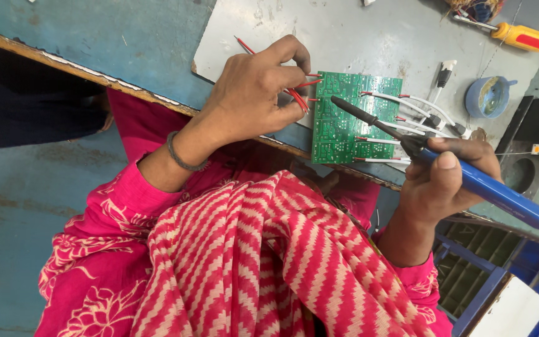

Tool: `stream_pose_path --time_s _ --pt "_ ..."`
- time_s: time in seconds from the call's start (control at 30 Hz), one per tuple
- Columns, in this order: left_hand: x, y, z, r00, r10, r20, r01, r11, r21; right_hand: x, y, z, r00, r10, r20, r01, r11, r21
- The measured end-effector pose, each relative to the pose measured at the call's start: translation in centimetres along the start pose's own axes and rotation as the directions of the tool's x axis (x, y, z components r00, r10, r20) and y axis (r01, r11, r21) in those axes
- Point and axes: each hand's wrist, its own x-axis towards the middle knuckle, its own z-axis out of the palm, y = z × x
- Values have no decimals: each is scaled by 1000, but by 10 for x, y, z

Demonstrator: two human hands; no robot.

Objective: The person solders red and white wires onto green circuit boards at a workbench, holding the soldering iron in one hand while positioning wire ends on the board pads with the other. They then use a plier-like tool to trim and strip wire ends and dip treated wire ends into a small cup of flux or paste.

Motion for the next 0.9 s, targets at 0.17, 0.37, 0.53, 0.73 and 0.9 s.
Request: stream_pose_path --time_s 0.17,0.37,0.53,0.73,0.9 --pt "-1 -1 0 1000 0 5 0 1000 -14 0 -3 -3 1000 7 -1 -7 999 -48" --pt "-3 0 -6 997 43 -68 -53 987 -150 -4 1 -10 995 -94 -33 89 990 -112" --pt "-2 -5 -9 998 -68 -11 61 948 -314 -9 1 -25 995 -61 -79 53 994 -94" --pt "3 3 -13 994 25 -106 -52 966 -255 -14 -3 -38 983 -117 -142 93 982 -166" --pt "-6 32 -43 980 -3 -198 -19 994 -109 -26 -12 -49 974 -70 -213 35 986 -164"
